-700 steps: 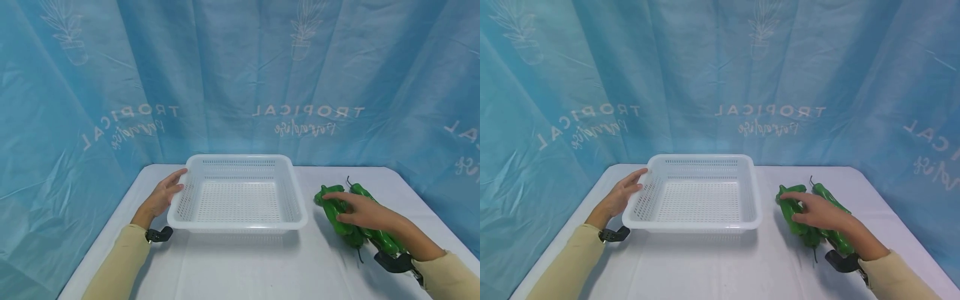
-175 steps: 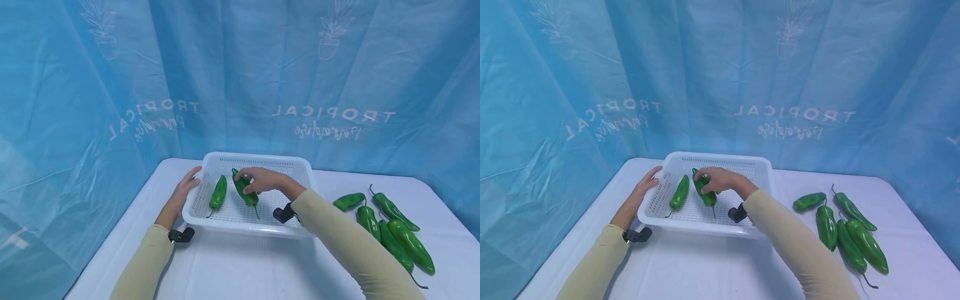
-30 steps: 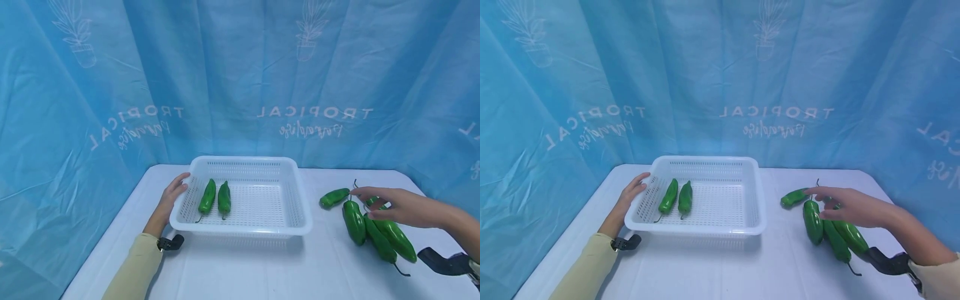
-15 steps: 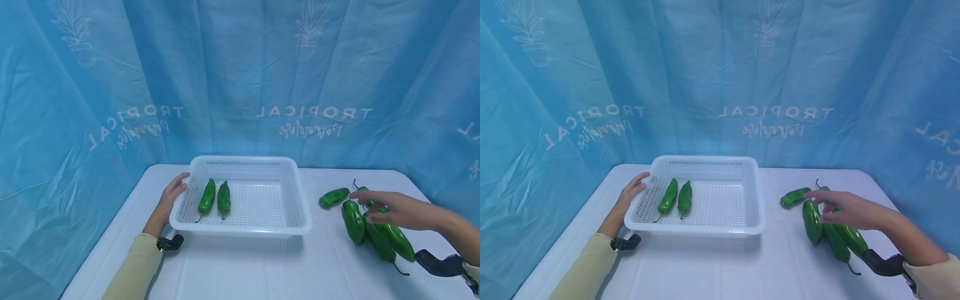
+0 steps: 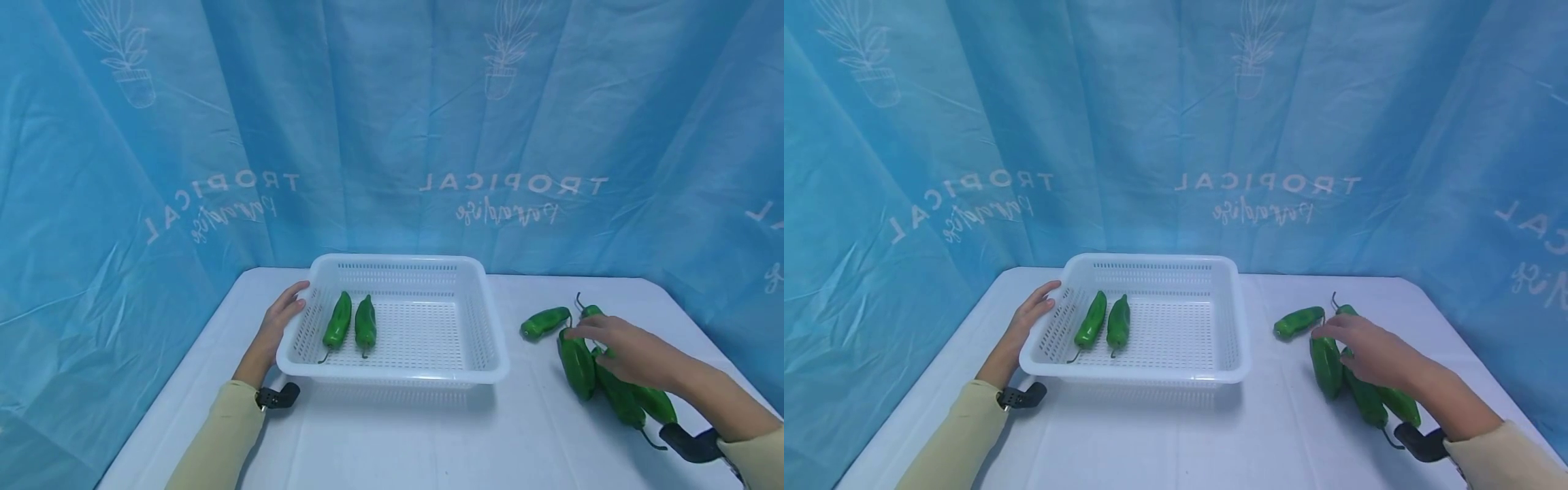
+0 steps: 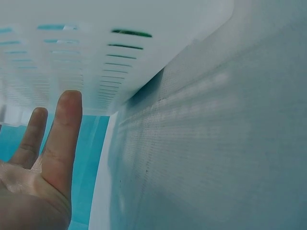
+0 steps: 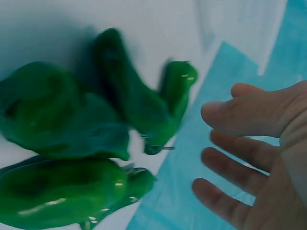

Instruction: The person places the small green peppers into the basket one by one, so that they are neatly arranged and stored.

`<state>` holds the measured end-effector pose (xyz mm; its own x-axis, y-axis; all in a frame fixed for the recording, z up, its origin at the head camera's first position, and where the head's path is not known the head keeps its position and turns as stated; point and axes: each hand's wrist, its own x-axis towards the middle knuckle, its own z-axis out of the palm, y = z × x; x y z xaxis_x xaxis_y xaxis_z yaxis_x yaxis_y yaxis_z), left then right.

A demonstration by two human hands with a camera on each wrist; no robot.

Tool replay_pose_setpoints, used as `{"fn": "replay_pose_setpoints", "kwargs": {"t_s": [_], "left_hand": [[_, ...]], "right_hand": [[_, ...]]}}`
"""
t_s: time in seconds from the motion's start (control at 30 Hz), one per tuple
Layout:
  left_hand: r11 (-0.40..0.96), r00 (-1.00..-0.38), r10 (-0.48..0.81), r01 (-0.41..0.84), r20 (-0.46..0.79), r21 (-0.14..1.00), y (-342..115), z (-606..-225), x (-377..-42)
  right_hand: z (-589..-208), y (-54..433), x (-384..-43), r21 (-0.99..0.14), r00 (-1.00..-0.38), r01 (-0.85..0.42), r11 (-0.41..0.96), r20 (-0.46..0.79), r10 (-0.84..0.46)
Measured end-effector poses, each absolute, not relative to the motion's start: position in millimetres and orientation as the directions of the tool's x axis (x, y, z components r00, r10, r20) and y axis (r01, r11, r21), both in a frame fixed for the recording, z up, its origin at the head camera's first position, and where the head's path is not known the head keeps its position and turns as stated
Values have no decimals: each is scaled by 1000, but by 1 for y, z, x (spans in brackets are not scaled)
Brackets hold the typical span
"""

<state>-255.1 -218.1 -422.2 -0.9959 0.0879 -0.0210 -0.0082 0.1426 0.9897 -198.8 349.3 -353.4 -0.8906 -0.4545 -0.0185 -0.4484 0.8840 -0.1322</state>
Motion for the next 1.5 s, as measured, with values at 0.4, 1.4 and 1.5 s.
{"fn": "replay_pose_setpoints", "kwargs": {"t_s": [0.4,1.4,1.5], "left_hand": [[137,-996,84,-11,-23,990,-219,-422,-256],[147,-996,84,8,-5,989,-219,-423,-255],[149,-996,84,11,-1,989,-218,-423,-255]], "right_hand": [[-385,354,-213,26,-886,-463,886,15,-463],[-396,346,-226,-44,-853,-521,853,2,-521],[-395,346,-226,-78,-861,-502,861,-45,-506]]}}
